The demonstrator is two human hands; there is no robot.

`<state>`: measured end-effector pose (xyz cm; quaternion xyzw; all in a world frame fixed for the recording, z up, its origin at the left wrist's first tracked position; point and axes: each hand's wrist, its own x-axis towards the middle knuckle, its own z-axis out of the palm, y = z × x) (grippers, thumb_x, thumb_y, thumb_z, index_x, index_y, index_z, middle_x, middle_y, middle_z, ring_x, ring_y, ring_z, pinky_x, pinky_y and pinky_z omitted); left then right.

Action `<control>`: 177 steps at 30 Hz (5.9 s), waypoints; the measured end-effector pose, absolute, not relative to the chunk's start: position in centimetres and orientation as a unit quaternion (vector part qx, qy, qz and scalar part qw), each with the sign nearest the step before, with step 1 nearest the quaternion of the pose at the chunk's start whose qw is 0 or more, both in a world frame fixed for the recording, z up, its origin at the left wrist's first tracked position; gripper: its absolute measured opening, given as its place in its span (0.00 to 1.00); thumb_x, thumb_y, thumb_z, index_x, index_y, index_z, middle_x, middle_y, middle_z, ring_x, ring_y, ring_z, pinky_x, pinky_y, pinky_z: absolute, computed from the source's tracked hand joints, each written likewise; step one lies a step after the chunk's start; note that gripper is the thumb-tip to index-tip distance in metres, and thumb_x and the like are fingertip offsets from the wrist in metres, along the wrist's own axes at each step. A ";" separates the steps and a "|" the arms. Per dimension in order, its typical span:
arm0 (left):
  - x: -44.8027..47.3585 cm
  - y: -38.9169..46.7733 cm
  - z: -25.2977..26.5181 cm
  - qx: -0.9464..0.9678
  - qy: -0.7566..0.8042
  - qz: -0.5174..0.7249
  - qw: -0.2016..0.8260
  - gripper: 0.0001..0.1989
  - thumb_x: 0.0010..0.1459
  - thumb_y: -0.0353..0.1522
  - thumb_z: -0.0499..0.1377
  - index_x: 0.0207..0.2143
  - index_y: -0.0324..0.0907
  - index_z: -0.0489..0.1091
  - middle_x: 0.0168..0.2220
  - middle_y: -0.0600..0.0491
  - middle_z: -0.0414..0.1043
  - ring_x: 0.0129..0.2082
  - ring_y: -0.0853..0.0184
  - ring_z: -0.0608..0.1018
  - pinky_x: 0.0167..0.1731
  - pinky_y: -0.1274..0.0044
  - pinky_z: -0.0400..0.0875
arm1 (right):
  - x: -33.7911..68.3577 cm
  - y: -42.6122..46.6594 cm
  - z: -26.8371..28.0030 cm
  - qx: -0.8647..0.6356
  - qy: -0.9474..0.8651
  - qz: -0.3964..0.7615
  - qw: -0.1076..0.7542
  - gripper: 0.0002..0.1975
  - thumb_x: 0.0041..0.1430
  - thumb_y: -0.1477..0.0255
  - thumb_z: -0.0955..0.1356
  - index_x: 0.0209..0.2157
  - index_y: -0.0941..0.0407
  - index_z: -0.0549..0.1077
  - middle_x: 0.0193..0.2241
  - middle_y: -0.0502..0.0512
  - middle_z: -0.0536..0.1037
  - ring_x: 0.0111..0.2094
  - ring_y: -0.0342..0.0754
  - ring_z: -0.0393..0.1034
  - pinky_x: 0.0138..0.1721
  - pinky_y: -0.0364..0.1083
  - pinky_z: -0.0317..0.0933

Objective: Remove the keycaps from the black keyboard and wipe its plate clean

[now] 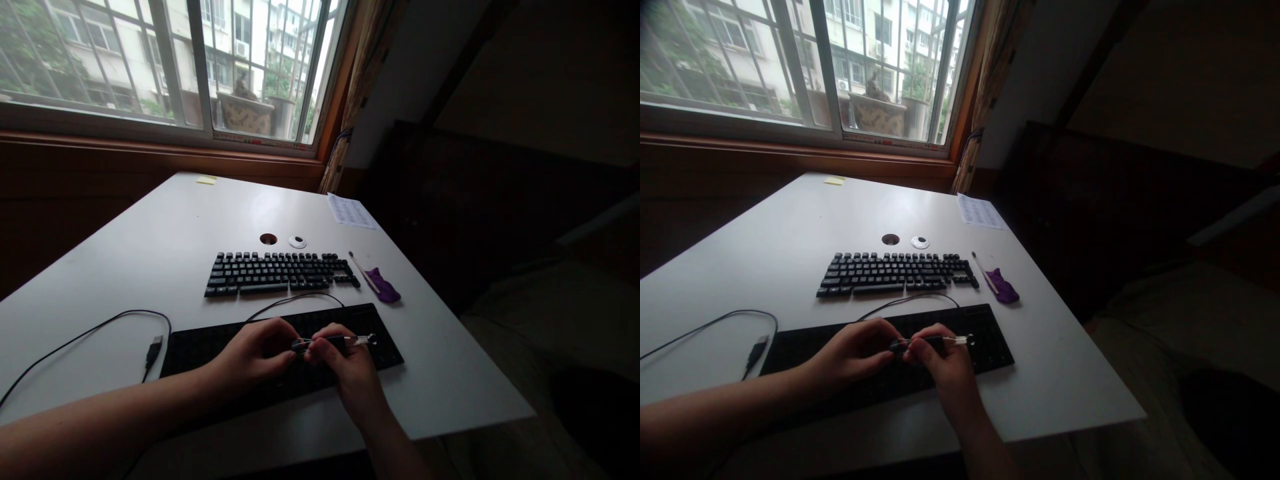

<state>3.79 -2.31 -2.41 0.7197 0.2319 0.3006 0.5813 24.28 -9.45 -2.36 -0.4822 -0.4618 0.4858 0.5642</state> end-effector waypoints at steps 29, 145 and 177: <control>4.1 -1.8 -2.8 0.544 0.208 0.289 0.760 0.18 0.56 0.35 0.71 0.45 0.39 0.71 0.42 0.49 0.78 0.44 0.63 0.80 0.47 0.69 0.72 | 25.7 -8.8 -1.8 -0.435 -0.529 0.487 0.542 0.05 0.57 0.66 0.76 0.32 0.51 0.81 0.30 0.51 0.78 0.34 0.49 0.75 0.40 0.50 0.68; 3.9 -2.3 -1.6 0.720 0.192 0.268 0.611 0.07 0.61 0.31 0.62 0.42 0.39 0.73 0.40 0.49 0.73 0.42 0.63 0.75 0.42 0.74 0.73 | 36.2 1.3 -2.7 -0.607 -0.781 -0.030 0.144 0.17 0.65 0.75 0.67 0.52 0.49 0.78 0.52 0.53 0.79 0.48 0.51 0.77 0.49 0.50 0.72; 3.8 -2.3 -1.6 0.737 0.185 0.267 0.593 0.06 0.61 0.27 0.60 0.42 0.38 0.73 0.40 0.49 0.72 0.41 0.64 0.75 0.42 0.74 0.72 | 36.3 1.2 -2.9 -0.600 -0.777 -0.012 0.189 0.20 0.62 0.79 0.67 0.53 0.49 0.77 0.48 0.54 0.80 0.46 0.52 0.77 0.49 0.50 0.71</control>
